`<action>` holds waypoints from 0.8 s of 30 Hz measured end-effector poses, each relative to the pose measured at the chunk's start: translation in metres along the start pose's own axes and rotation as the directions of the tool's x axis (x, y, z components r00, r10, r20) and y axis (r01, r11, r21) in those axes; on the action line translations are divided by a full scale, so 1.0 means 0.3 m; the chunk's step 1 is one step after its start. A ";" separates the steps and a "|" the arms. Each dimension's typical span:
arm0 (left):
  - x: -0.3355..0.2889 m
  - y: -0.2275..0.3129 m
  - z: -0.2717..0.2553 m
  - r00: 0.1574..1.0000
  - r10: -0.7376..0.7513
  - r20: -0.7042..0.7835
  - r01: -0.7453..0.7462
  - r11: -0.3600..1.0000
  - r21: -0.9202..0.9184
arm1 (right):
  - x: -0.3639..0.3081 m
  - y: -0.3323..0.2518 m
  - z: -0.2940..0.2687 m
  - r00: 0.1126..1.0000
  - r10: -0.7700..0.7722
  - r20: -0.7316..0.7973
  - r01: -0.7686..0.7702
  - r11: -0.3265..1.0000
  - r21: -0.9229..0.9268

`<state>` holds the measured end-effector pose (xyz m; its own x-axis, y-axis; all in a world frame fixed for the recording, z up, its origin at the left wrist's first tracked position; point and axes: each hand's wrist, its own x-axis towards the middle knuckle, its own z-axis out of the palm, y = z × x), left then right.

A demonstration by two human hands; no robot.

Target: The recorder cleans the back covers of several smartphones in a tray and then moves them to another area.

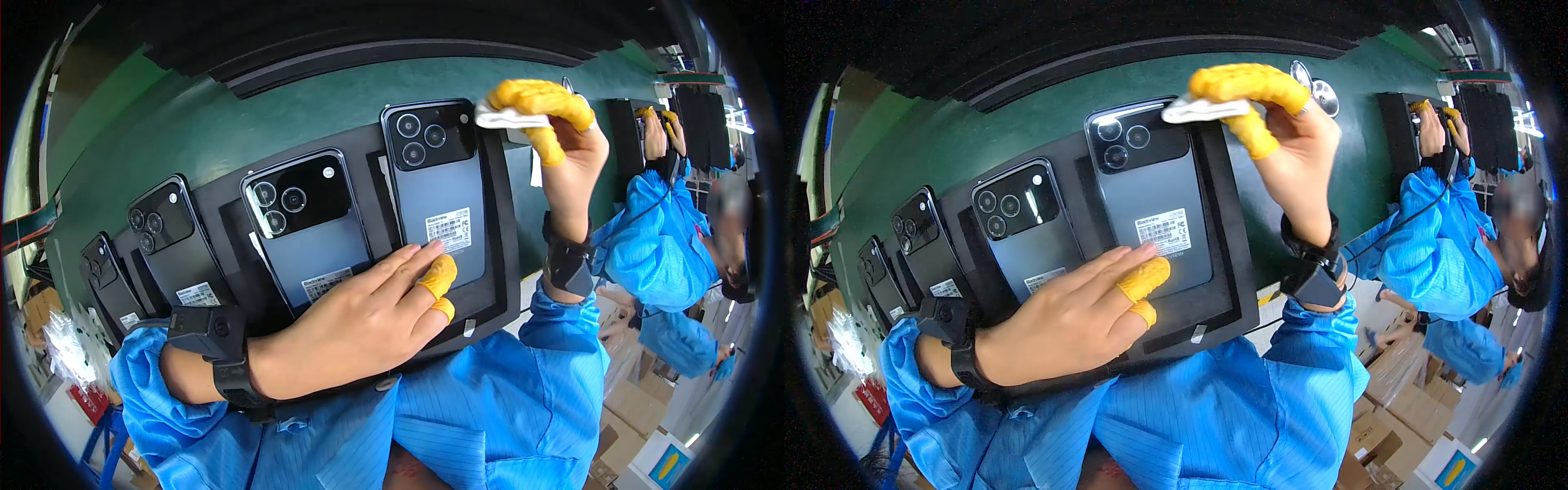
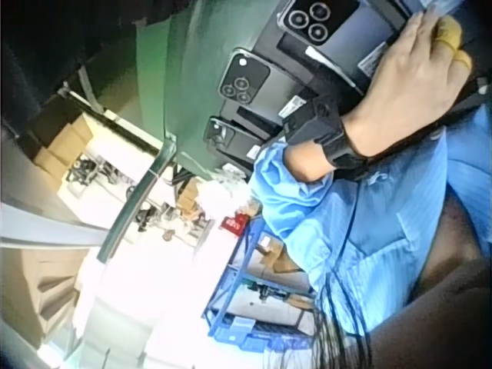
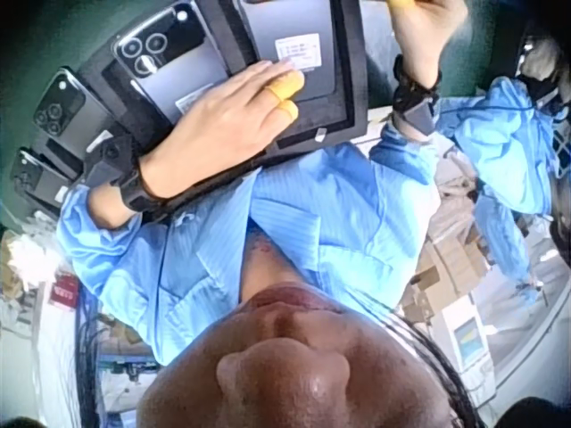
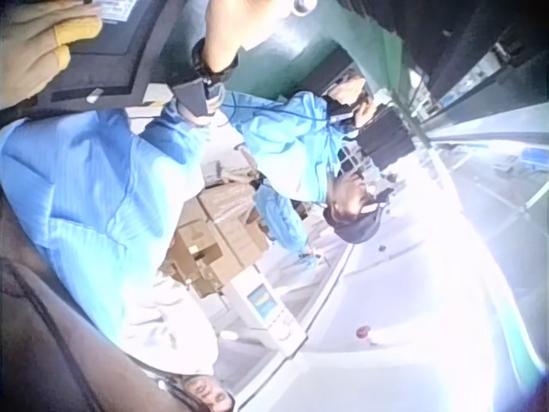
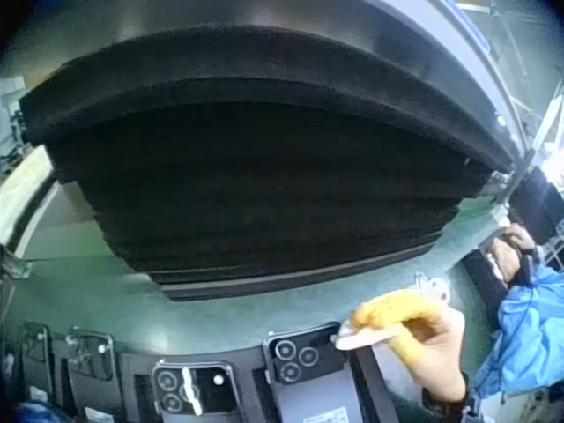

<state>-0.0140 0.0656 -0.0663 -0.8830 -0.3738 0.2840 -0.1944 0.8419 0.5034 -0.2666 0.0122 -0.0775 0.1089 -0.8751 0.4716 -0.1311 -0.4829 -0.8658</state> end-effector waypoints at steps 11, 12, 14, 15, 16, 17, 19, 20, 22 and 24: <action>-0.003 -0.006 -0.006 0.999 0.013 0.035 -0.012 1.000 -0.022 | 0.101 0.053 0.115 0.916 -0.241 0.321 0.326 0.912 -0.248; 0.011 -0.003 -0.005 1.000 0.012 0.026 -0.011 1.000 -0.019 | 0.109 0.051 0.097 0.898 -0.269 0.347 0.367 0.894 -0.256; 0.028 0.002 -0.005 1.000 0.013 0.019 -0.013 1.000 -0.016 | 0.115 0.050 0.064 0.881 -0.296 0.370 0.405 0.875 -0.264; 0.030 0.003 -0.008 0.999 0.018 0.026 -0.018 1.000 -0.014 | 0.115 0.050 0.049 0.881 -0.293 0.371 0.406 0.871 -0.277; 0.032 0.004 -0.010 0.999 0.023 0.033 -0.022 1.000 -0.011 | 0.113 0.048 0.036 0.881 -0.289 0.373 0.407 0.866 -0.290; 0.035 0.005 -0.009 0.999 0.024 0.032 -0.024 1.000 -0.011 | 0.107 0.047 0.024 0.891 -0.271 0.365 0.386 0.876 -0.291; 0.038 0.008 -0.005 0.999 0.029 0.034 -0.030 1.000 0.009 | 0.094 0.039 -0.006 0.910 -0.243 0.335 0.349 0.886 -0.306; 0.038 0.007 -0.004 0.999 0.032 0.032 -0.032 0.999 0.007 | 0.086 0.037 -0.016 0.929 -0.211 0.305 0.309 0.896 -0.320; 0.036 0.007 -0.001 0.999 0.029 0.030 -0.029 1.000 0.009 | 0.061 0.038 -0.022 0.938 -0.198 0.285 0.292 0.894 -0.340; 0.030 0.010 0.002 0.999 0.030 0.016 -0.030 0.999 0.022 | 0.035 0.035 -0.014 0.978 -0.143 0.154 0.189 0.918 -0.349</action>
<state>-0.0227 0.0649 -0.0627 -0.8950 -0.3423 0.2859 -0.1772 0.8611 0.4765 -0.2710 -0.0023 -0.0810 0.2767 -0.7814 0.5593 -0.4433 -0.6202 -0.6472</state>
